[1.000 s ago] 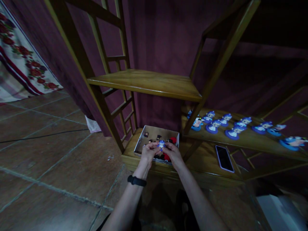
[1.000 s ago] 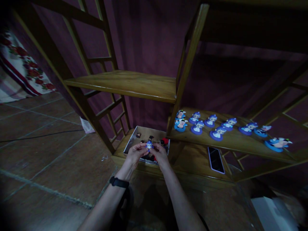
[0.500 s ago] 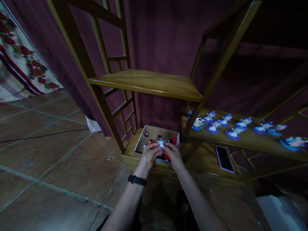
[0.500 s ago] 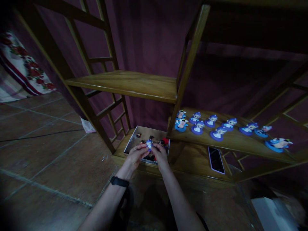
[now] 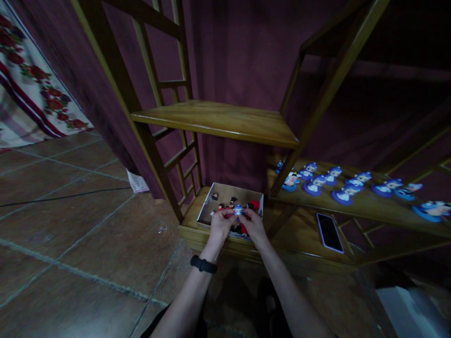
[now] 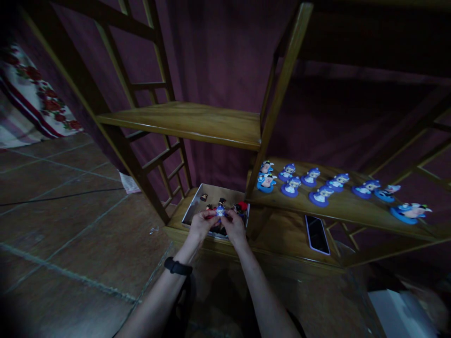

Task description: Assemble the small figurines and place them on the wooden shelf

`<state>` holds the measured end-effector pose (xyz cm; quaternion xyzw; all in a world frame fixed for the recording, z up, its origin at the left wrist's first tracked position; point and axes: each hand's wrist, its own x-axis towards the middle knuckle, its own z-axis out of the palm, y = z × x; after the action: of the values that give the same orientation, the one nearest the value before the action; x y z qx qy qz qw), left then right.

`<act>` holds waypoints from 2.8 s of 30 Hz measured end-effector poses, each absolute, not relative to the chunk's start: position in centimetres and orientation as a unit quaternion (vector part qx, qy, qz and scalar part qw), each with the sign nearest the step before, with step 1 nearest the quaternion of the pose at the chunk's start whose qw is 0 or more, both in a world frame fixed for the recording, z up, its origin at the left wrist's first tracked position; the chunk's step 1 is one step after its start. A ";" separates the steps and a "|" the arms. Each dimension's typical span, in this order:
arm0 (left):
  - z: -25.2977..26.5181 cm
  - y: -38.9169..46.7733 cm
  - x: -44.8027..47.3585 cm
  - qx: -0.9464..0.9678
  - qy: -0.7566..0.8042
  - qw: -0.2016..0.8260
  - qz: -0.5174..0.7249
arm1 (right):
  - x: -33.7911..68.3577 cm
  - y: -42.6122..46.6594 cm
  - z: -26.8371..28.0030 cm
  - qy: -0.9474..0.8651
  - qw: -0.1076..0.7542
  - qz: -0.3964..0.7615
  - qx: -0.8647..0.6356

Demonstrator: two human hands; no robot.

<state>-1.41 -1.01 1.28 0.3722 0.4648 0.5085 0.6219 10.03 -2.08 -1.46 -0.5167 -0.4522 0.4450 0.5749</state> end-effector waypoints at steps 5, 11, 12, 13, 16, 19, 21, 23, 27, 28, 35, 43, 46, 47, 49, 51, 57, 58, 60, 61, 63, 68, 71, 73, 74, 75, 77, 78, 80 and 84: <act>1.2 -1.0 -1.4 0.489 0.510 0.498 0.502 | 10.1 -2.1 -1.3 -0.455 0.581 0.455 -0.498; 1.0 -0.9 -1.6 0.530 0.520 0.454 0.493 | 10.1 -2.3 -0.8 -0.438 0.581 0.472 -0.498; 0.9 -0.8 -1.6 0.512 0.514 0.477 0.496 | 10.1 -2.3 -0.7 -0.432 0.581 0.477 -0.498; 0.9 -0.7 -1.6 0.489 0.508 0.503 0.499 | 10.2 -2.3 -0.6 -0.424 0.583 0.483 -0.498; 0.6 -0.5 -1.6 0.410 0.486 0.578 0.512 | 10.2 -2.5 -0.6 -0.385 0.593 0.502 -0.498; 0.6 -0.5 -1.7 0.360 0.462 0.617 0.526 | 10.1 -2.5 -0.6 -0.364 0.601 0.516 -0.489; 0.6 -0.6 -1.8 0.350 0.460 0.620 0.531 | 10.1 -2.5 -0.6 -0.362 0.602 0.521 -0.485; 0.5 -0.6 -1.8 0.355 0.463 0.617 0.529 | 10.1 -2.5 -0.6 -0.357 0.602 0.525 -0.485; 0.1 -0.4 -1.7 0.383 0.471 0.594 0.528 | 10.0 -2.5 -0.5 -0.338 0.599 0.528 -0.498; -0.1 -0.3 -1.7 0.390 0.474 0.586 0.528 | 9.9 -2.6 -0.4 -0.332 0.600 0.528 -0.501; -0.5 -0.2 -1.5 0.393 0.498 0.569 0.524 | 9.8 -2.8 -0.5 -0.319 0.609 0.511 -0.515; 0.7 -0.5 -1.9 0.329 0.470 0.624 0.531 | 9.6 -3.1 -0.3 -0.327 0.614 0.527 -0.489; 0.9 -0.5 -2.0 0.315 0.460 0.638 0.531 | 9.8 -3.1 0.1 -0.316 0.612 0.539 -0.485; 0.9 -0.5 -2.0 0.317 0.457 0.642 0.528 | 9.8 -3.1 0.2 -0.314 0.611 0.540 -0.487; 1.0 -0.6 -1.9 0.323 0.454 0.646 0.521 | 10.0 -3.0 0.2 -0.313 0.608 0.543 -0.489; 1.1 -0.7 -1.8 0.327 0.455 0.644 0.521 | 10.0 -3.0 0.1 -0.309 0.609 0.542 -0.489; 1.0 -1.0 -1.6 0.339 0.472 0.618 0.529 | 9.9 -3.1 -0.6 -0.314 0.612 0.536 -0.490; 0.9 -1.0 -1.5 0.343 0.475 0.614 0.530 | 9.8 -3.1 -0.7 -0.314 0.612 0.534 -0.491; 0.8 -1.0 -1.5 0.350 0.479 0.608 0.527 | 9.7 -3.2 -0.8 -0.314 0.614 0.530 -0.493; 0.8 -0.9 -1.5 0.351 0.482 0.607 0.525 | 9.6 -3.2 -0.8 -0.312 0.615 0.530 -0.494; 0.9 -0.9 -1.5 0.346 0.483 0.611 0.523 | 9.6 -3.2 -0.7 -0.305 0.617 0.534 -0.492; 1.5 -1.1 -1.6 0.330 0.447 0.653 0.514 | 9.5 -3.1 -0.5 -0.273 0.631 0.547 -0.477; 1.8 -1.2 -1.6 0.325 0.436 0.664 0.513 | 9.5 -3.1 -0.2 -0.269 0.640 0.544 -0.471; 1.9 -1.3 -1.6 0.322 0.435 0.660 0.521 | 9.5 -3.1 0.0 -0.271 0.644 0.532 -0.478; 1.9 -1.3 -1.6 0.322 0.436 0.658 0.523 | 9.5 -3.1 0.1 -0.274 0.645 0.527 -0.482; 2.0 -1.2 -1.5 0.321 0.437 0.657 0.523 | 9.5 -3.1 0.0 -0.279 0.645 0.522 -0.484; 2.0 -1.2 -1.5 0.322 0.441 0.656 0.521 | 9.6 -2.9 -0.2 -0.296 0.645 0.506 -0.491; 2.0 -1.1 -1.5 0.323 0.443 0.656 0.519 | 9.6 -2.9 -0.5 -0.310 0.644 0.492 -0.498; 1.9 -1.1 -1.4 0.327 0.445 0.653 0.519 | 9.6 -2.7 -1.0 -0.343 0.639 0.454 -0.517; 1.7 -1.2 -1.3 0.333 0.444 0.641 0.530 | 9.4 -2.8 -1.5 -0.392 0.626 0.378 -0.559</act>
<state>-1.28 -1.18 1.69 0.3330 0.4436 0.5301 0.6413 9.43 -2.75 -1.48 -0.5589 -0.3919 0.3775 0.6257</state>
